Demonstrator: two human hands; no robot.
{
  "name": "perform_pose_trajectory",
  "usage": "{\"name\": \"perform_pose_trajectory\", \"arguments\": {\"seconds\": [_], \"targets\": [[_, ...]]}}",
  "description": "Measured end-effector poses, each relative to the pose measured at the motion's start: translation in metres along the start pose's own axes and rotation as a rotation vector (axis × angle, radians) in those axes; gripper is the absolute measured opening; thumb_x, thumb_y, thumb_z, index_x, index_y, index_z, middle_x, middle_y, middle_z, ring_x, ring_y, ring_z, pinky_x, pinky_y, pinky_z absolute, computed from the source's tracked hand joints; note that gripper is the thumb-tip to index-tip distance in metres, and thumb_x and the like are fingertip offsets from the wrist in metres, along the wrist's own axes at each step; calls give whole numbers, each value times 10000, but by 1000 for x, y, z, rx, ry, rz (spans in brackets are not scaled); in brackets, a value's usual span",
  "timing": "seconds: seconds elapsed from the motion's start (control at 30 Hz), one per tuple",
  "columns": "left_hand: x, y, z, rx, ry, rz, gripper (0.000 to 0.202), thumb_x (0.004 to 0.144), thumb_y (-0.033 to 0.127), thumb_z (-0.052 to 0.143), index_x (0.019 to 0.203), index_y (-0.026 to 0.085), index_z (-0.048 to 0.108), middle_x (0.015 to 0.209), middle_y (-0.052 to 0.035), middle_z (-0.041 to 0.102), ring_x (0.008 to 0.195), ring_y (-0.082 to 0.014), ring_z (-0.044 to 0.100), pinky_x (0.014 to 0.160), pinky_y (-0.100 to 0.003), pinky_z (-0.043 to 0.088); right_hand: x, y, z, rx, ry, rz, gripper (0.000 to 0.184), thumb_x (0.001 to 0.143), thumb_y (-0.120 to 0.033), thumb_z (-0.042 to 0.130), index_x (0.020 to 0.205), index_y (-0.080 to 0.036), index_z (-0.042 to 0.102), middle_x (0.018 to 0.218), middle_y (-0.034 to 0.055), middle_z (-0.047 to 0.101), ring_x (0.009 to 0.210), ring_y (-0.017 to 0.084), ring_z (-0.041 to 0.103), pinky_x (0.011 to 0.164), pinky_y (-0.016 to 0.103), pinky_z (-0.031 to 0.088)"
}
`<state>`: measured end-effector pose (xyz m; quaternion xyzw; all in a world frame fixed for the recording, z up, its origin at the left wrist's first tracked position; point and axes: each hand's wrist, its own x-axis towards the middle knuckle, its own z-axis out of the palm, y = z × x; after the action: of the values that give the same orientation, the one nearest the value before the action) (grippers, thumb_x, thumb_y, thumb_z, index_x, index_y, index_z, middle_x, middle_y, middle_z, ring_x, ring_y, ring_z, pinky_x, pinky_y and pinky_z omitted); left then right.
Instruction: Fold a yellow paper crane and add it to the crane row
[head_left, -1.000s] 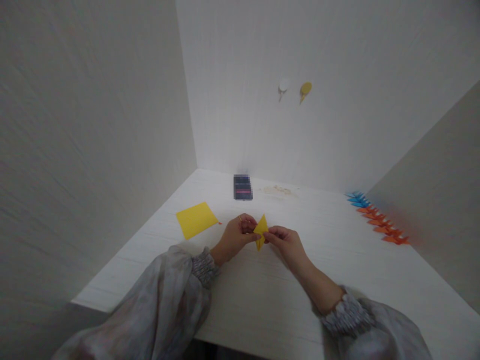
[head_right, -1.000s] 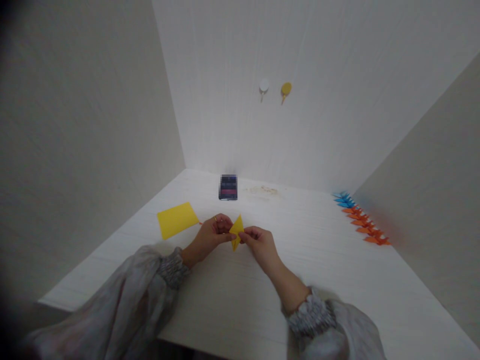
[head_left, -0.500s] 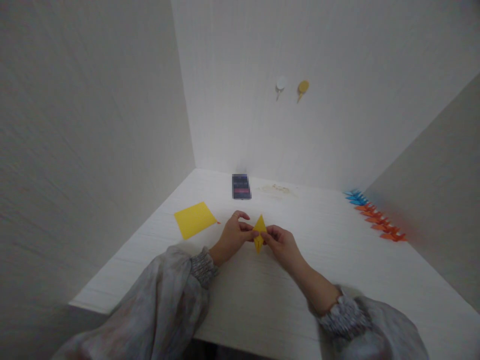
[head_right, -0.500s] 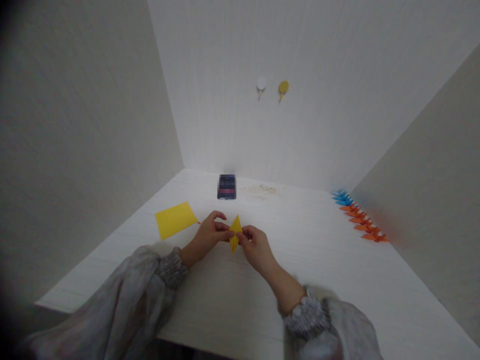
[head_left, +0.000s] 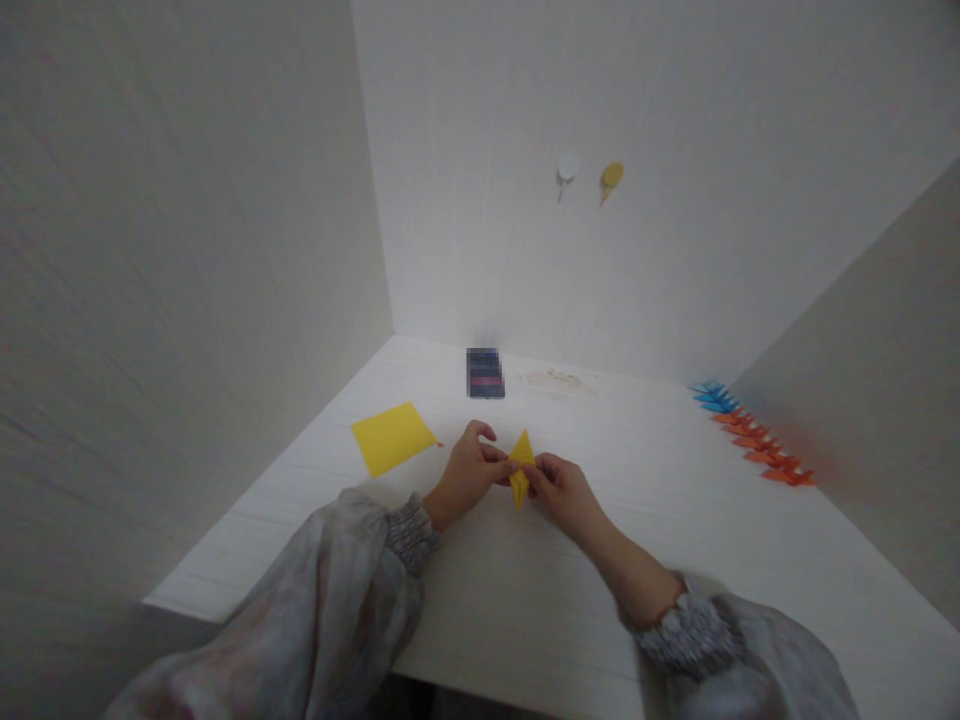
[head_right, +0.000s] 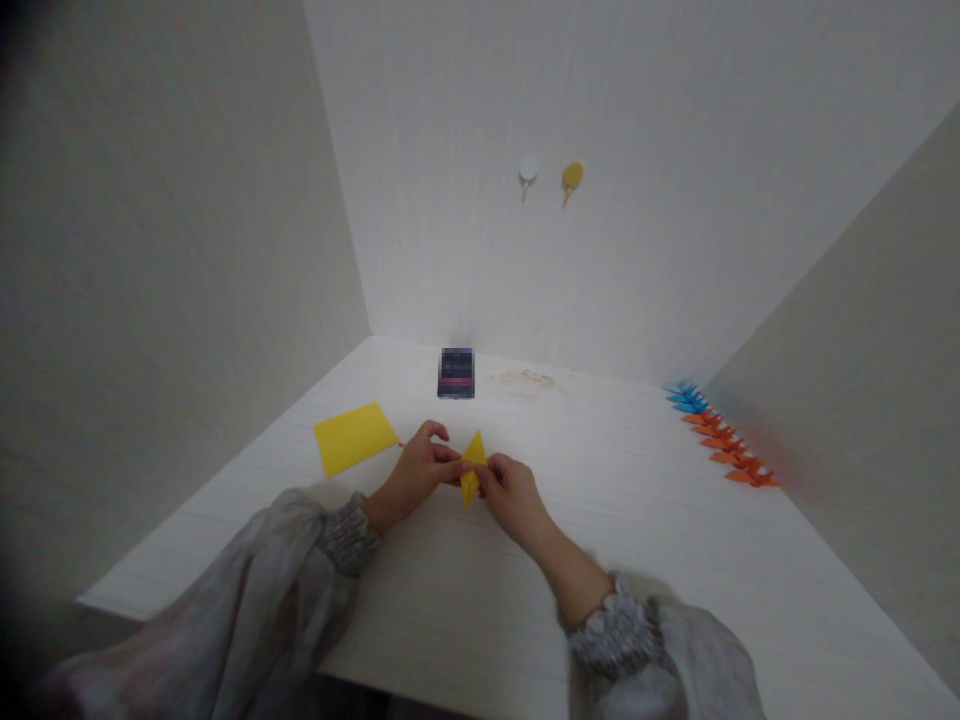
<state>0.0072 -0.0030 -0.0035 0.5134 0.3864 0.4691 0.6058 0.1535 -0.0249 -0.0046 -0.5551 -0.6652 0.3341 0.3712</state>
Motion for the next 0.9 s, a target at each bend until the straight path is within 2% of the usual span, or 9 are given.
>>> {"name": "perform_pose_trajectory", "arguments": {"seconds": [0.23, 0.33, 0.5, 0.67, 0.9], "targets": [[4, -5, -2, 59, -2, 12, 472, 560, 195, 679, 831, 185, 293, 596, 36, 577, 540, -124, 585, 547, -287, 494, 2, 6, 0, 44, -23, -8, 228, 737, -330, 467, 581, -171, 514, 513, -8, 531, 456, 102, 448, 425, 209, 321], [4, -5, -3, 76, -38, -9, 468, 553, 189, 680, 838, 179, 310, 587, 42, 563, 530, -114, 575, 534, -268, 484, 2, 9, 0, 52, -39, -25, 235, 730, -343, 478, 575, -170, 507, 497, -22, 506, 445, 93, 418, 417, 205, 296], [3, -1, -2, -29, -59, -60, 471, 547, 154, 679, 842, 176, 313, 578, 51, 551, 520, -107, 568, 543, -270, 483, 2, 8, 0, 274, -91, 64, 237, 693, -365, 530, 574, -159, 520, 485, -23, 511, 440, 91, 437, 421, 204, 317], [1, 2, -3, -148, -66, -94, 473, 554, 145, 681, 847, 179, 311, 603, 40, 569, 547, -128, 591, 595, -327, 498, 3, 9, -4, 547, -161, 103, 215, 675, -348, 576, 610, -143, 577, 565, 6, 578, 509, 105, 506, 502, 223, 386], [2, 3, -5, -214, -118, -106, 458, 582, 166, 676, 852, 178, 306, 651, 7, 608, 604, -158, 617, 663, -392, 497, 5, 12, -9, 639, -192, 135, 206, 651, -338, 604, 625, -134, 621, 578, 21, 602, 517, 114, 519, 525, 244, 403]]}}
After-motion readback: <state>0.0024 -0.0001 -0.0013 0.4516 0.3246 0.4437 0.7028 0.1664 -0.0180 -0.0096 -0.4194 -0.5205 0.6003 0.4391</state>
